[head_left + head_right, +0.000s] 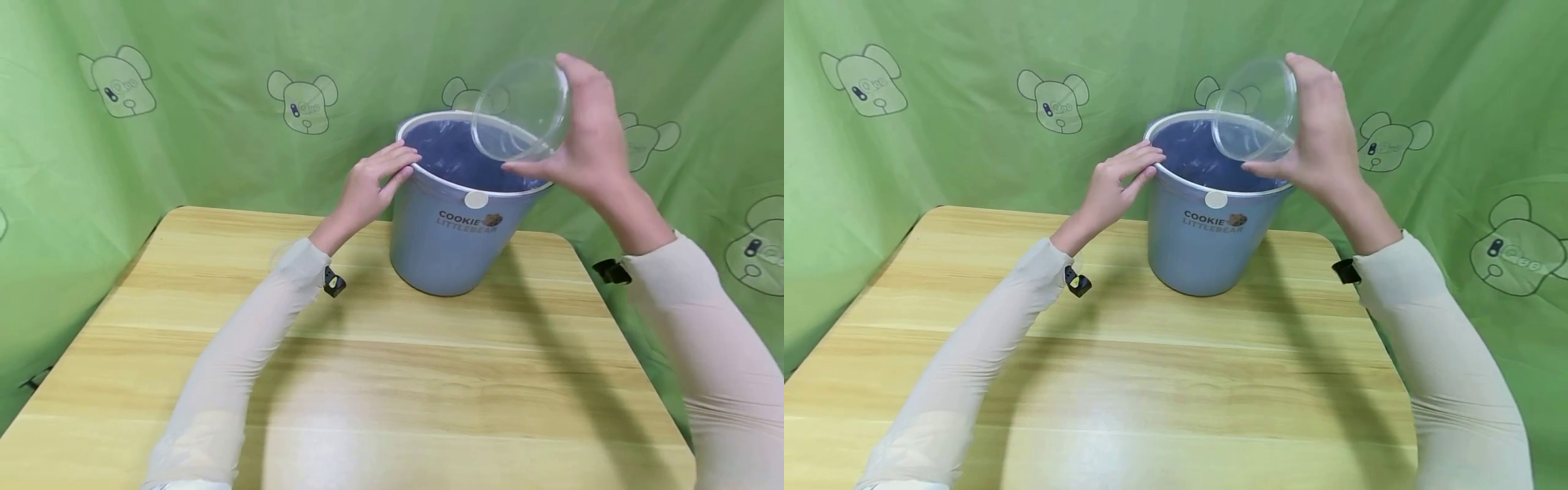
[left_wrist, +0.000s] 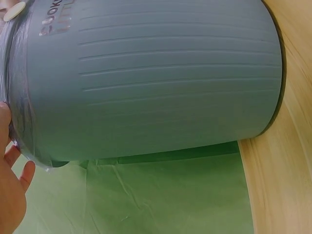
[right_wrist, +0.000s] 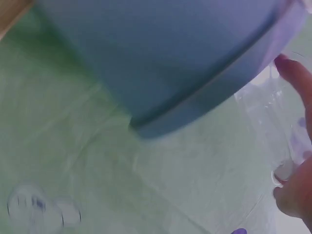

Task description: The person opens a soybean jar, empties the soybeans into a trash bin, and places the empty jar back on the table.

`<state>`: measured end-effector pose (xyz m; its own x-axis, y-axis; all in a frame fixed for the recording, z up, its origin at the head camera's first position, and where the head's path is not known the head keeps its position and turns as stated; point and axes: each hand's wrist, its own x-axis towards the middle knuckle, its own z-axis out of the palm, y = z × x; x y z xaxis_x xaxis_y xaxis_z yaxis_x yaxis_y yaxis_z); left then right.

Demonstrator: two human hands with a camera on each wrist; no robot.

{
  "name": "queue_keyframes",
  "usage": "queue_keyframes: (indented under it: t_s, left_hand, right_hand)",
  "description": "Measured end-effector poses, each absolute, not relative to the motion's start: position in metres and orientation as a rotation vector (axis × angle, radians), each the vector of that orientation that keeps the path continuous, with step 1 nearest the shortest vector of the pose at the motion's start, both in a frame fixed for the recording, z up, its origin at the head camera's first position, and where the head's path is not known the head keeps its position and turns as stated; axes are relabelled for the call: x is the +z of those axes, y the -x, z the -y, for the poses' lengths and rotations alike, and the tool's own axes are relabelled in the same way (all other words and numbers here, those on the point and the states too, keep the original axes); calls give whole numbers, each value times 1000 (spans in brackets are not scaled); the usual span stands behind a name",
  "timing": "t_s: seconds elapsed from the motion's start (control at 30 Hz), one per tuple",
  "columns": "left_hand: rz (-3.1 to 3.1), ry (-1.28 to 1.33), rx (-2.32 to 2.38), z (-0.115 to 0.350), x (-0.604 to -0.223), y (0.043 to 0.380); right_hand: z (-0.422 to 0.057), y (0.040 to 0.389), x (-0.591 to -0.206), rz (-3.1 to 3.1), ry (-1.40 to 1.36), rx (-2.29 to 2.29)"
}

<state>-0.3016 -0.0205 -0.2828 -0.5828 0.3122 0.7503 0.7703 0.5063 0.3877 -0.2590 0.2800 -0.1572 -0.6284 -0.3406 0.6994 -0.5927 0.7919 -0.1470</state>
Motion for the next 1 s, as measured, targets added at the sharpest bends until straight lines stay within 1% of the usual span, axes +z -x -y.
queue_keyframes:
  t_s: [0.1, 0.2, 0.33, 0.5, 0.63, 0.8, 0.9, 1.0]
  left_hand:
    - [2139, 880, -966, 21, -283, 302]
    - [2137, 883, -965, 23, -282, 302]
    - [2133, 908, -963, 25, -281, 304]
    - [2141, 927, -962, 31, -277, 304]
    - [2143, 939, -948, 34, -275, 306]
    - [2149, 950, -909, 38, -270, 308]
    - [2176, 959, -858, 38, -267, 307]
    - [2192, 983, -834, 37, -264, 306]
  right_hand:
    - [-262, 239, -156, 2303, -569, 872]
    - [-244, 219, -154, 2242, -560, 1163]
    - [-227, 199, -159, 2161, -624, 1385]
    - [-214, 191, -180, 2060, -761, 1609]
    - [-211, 196, -207, 1977, -921, 1679]
    - [-209, 200, -239, 1967, -1148, 1582]
    - [-211, 196, -253, 2026, -1202, 1483]
    - [-213, 190, -269, 2109, -1195, 1436]
